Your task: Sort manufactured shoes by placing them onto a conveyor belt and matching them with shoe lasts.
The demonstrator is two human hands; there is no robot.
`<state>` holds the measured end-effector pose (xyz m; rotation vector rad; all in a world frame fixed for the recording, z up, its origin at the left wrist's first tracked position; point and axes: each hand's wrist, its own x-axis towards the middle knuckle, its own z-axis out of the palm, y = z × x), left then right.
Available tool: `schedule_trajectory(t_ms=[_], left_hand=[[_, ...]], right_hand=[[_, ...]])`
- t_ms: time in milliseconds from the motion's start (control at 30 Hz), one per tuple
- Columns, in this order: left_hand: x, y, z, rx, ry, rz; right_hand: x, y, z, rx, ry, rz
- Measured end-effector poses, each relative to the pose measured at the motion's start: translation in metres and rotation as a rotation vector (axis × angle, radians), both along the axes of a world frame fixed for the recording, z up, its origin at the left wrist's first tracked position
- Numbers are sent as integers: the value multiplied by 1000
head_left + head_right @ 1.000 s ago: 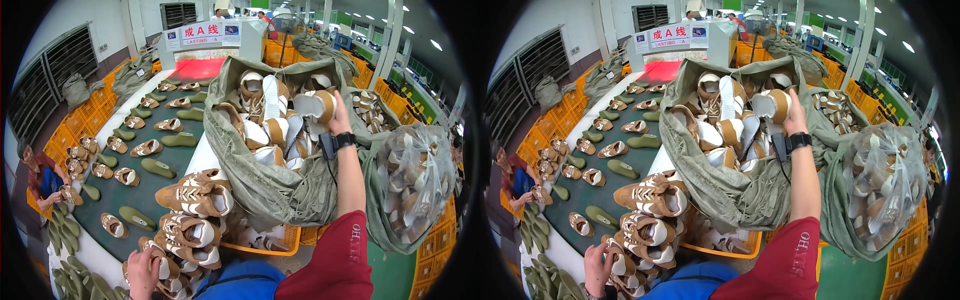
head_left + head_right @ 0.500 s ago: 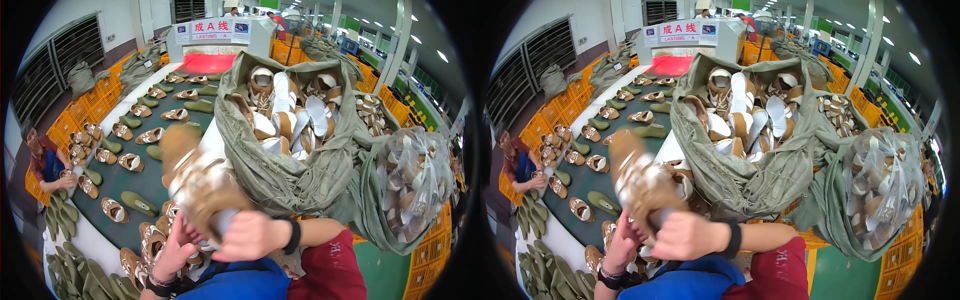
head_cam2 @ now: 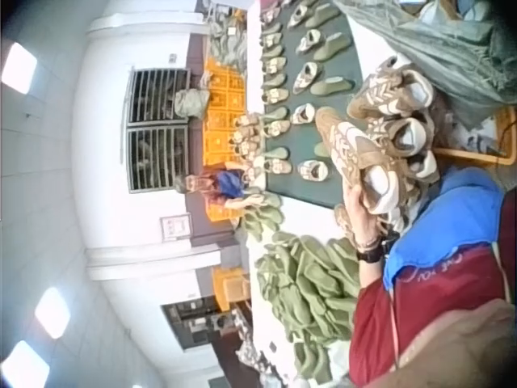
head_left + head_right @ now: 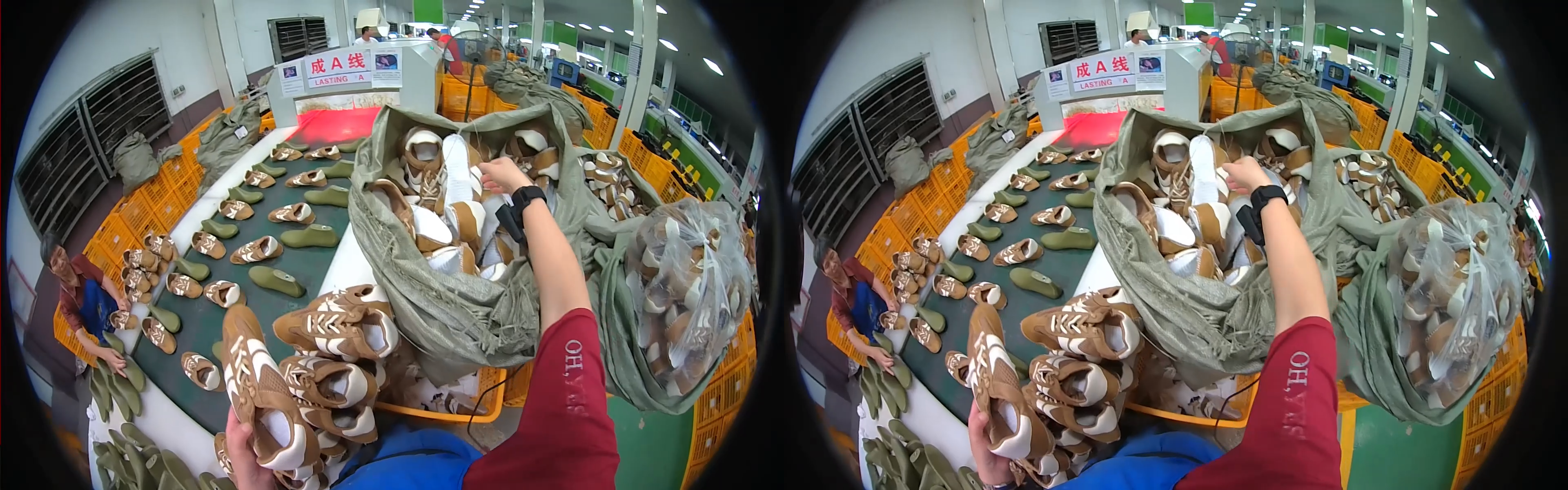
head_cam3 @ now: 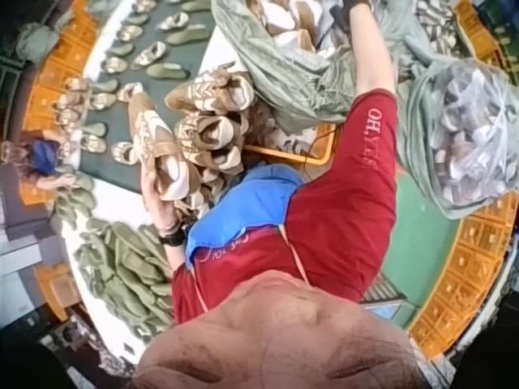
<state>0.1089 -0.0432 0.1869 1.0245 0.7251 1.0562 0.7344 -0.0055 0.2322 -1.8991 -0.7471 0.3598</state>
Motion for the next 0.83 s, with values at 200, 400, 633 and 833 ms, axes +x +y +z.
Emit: schedule_trajectory(t_ms=[200,400,633,833], left_hand=[[-25,-31,18,-174,39,211],[-82,-44,-18,126,370,389],[-62,-20,0,-35,227,334],[-35,11,-6,94,5,97]], right_hand=[[43,21,-54,176,-498,-443],[59,-90,-35,-425,-485,-421],[40,-135,-39,-301,141,-185],[-18,-134,-3,573,-53,-141]])
